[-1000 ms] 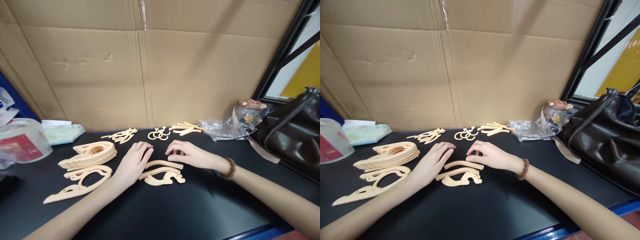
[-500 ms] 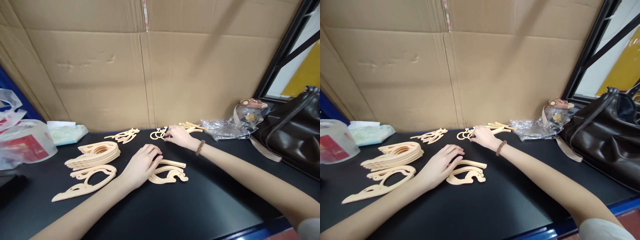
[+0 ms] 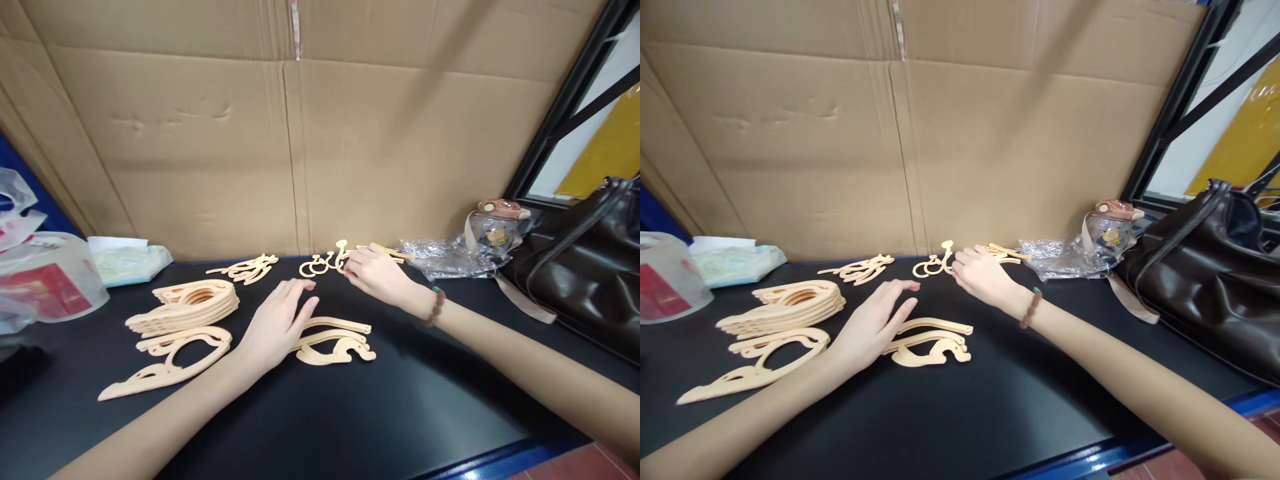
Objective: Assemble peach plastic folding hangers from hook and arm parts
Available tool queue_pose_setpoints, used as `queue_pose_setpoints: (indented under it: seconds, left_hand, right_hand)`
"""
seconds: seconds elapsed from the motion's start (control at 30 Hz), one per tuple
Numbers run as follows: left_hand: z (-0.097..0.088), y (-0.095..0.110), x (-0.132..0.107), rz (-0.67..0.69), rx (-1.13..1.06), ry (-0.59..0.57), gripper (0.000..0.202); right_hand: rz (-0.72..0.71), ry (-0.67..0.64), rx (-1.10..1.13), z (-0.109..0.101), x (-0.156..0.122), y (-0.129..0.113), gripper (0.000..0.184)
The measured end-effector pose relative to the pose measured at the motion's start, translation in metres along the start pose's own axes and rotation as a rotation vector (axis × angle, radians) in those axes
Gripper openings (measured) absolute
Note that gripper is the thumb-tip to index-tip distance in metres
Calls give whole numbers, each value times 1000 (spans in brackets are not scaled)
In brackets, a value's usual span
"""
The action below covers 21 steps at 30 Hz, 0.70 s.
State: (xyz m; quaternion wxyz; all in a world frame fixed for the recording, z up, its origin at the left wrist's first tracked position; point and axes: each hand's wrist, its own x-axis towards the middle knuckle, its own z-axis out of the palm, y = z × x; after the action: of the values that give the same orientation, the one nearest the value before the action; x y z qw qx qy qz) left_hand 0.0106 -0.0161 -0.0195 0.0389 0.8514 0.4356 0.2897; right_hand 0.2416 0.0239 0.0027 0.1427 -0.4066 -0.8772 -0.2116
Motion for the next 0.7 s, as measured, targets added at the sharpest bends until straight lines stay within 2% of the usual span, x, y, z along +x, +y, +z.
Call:
queue_pose_setpoints:
  seconds: [0.1,0.2,0.43,0.53,0.63,0.7]
  left_hand:
    - [0,0,-1,-4,-27,10,29]
    - [1,0,-1,25,-24,-8,30]
    - [4,1,-3,136,11,-6,55]
    - [4,2,-3,181,64,2,48]
    - [2,3,-1,207,94,-4,30]
    - [1,3,0,225,100,-7,25]
  right_hand:
    - [-67,34,-11,-7,-27,-8,25]
    - [-192,103,-23,-8,-43,-15,28]
    - [-194,56,121,-21,-43,-26,28]
    - [-201,50,124,-25,-45,-32,29]
    - [-206,89,126,-26,-46,-36,28]
    - [-159,127,170,-28,-47,-38,27]
